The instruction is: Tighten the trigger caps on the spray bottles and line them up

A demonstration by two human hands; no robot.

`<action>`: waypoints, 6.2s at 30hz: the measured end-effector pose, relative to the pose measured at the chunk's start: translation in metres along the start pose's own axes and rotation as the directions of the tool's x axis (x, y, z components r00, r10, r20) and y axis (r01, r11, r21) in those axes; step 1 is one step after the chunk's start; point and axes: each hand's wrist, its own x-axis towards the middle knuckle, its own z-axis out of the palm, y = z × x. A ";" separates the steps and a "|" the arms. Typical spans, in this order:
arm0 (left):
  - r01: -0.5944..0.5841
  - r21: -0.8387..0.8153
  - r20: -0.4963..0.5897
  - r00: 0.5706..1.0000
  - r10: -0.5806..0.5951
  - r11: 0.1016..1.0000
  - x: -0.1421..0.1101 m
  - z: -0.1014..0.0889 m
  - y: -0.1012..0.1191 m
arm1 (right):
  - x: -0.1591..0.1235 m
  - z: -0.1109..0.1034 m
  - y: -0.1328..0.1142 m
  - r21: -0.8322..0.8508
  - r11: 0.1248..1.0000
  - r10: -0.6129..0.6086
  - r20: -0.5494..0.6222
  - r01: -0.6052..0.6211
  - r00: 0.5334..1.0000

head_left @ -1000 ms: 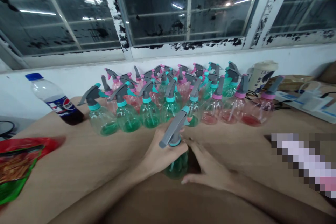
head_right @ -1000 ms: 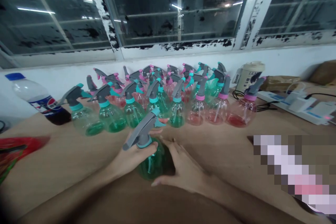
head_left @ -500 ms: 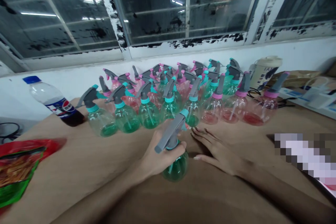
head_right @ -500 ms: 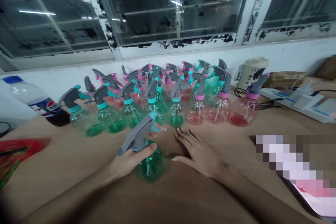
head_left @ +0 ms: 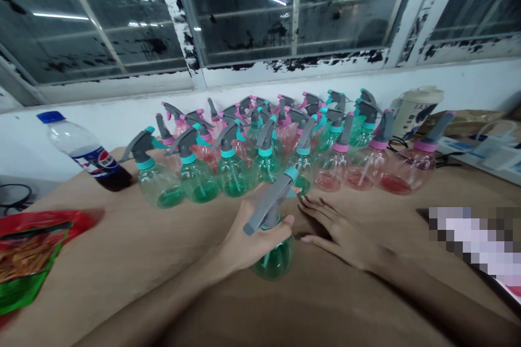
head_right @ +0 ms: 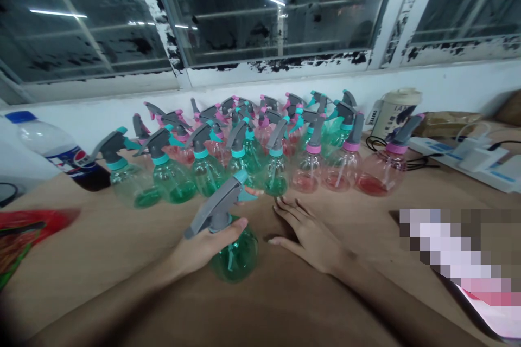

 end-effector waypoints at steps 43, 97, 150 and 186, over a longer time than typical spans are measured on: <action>-0.054 0.003 0.024 0.998 0.053 0.999 0.000 0.001 -0.004 | 0.000 0.001 0.001 0.010 1.000 -0.001 -0.006 0.001 1.000; 0.179 0.023 0.101 0.978 -0.180 0.984 0.002 -0.002 0.007 | 0.001 0.002 0.000 -0.014 1.000 0.007 -0.027 -0.007 1.000; 0.032 -0.196 0.163 0.987 0.000 0.980 0.004 0.001 0.006 | -0.001 0.006 0.005 0.024 1.000 -0.017 -0.065 0.019 0.998; 0.112 -0.128 -0.027 0.993 -0.117 0.985 -0.022 -0.019 -0.009 | -0.004 0.008 0.003 0.008 0.999 0.043 -0.027 -0.043 0.999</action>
